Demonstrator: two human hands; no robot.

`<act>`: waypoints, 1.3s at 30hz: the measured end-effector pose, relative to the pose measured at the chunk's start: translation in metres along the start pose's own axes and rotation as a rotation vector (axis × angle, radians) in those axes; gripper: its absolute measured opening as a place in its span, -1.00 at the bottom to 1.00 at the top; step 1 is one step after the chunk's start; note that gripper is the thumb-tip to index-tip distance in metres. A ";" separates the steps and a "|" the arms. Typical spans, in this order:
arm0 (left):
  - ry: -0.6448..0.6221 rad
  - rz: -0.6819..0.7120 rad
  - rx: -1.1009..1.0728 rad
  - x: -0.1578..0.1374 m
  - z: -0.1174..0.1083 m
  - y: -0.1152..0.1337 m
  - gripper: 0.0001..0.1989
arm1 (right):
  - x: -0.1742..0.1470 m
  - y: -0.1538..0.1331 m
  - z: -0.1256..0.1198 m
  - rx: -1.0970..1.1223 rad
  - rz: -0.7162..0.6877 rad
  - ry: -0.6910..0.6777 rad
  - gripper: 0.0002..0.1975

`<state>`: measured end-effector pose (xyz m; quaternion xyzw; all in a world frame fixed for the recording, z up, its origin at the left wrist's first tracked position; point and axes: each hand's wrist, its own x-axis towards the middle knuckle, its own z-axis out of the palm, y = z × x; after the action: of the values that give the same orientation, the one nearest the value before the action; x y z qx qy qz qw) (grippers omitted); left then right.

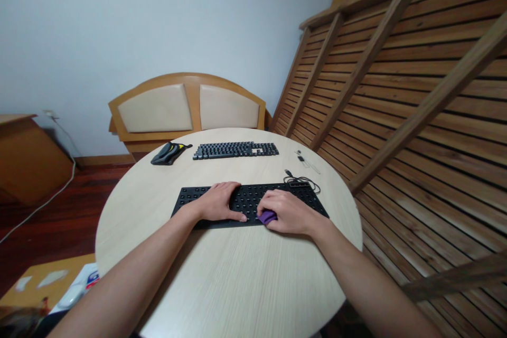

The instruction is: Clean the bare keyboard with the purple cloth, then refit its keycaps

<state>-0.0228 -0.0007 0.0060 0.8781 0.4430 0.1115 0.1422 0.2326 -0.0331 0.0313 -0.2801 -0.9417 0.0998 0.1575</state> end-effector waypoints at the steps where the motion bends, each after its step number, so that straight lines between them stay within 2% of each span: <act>1: 0.002 0.001 -0.001 0.000 0.000 0.000 0.04 | 0.000 -0.002 -0.001 -0.005 -0.005 -0.014 -0.79; 7: 0.001 0.003 -0.005 0.000 0.000 -0.002 0.06 | 0.000 -0.004 -0.010 -0.044 0.012 0.019 -0.79; 12: 0.002 0.001 0.004 0.000 0.001 -0.002 0.05 | 0.002 -0.009 -0.010 -0.112 -0.036 -0.083 -0.86; 16: 0.001 0.003 0.011 0.000 0.001 -0.003 0.05 | 0.001 -0.013 -0.011 -0.058 -0.054 -0.123 -0.85; 21: -0.002 0.008 -0.003 0.001 0.002 -0.005 0.07 | -0.005 -0.007 -0.016 -0.008 0.019 -0.019 -0.76; 26: 0.012 0.016 -0.001 0.001 0.003 -0.007 0.07 | -0.006 -0.010 -0.009 0.010 -0.017 -0.092 -0.81; 30: 0.016 0.019 -0.004 0.001 0.004 -0.007 0.06 | -0.004 -0.016 -0.002 0.047 -0.009 -0.048 -0.79; 33: 0.013 0.014 0.001 0.001 0.003 -0.006 0.06 | -0.004 -0.020 -0.003 0.033 -0.025 -0.074 -0.83; 36: 0.003 0.008 0.000 0.000 0.002 -0.005 0.08 | -0.011 -0.021 -0.013 0.004 0.029 -0.117 -0.83; 39: 0.004 0.014 -0.005 0.000 0.002 -0.005 0.07 | -0.023 -0.017 -0.031 -0.014 0.140 -0.074 -0.77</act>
<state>-0.0260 0.0025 0.0022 0.8806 0.4368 0.1153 0.1430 0.2532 -0.0568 0.0596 -0.3427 -0.9256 0.1143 0.1130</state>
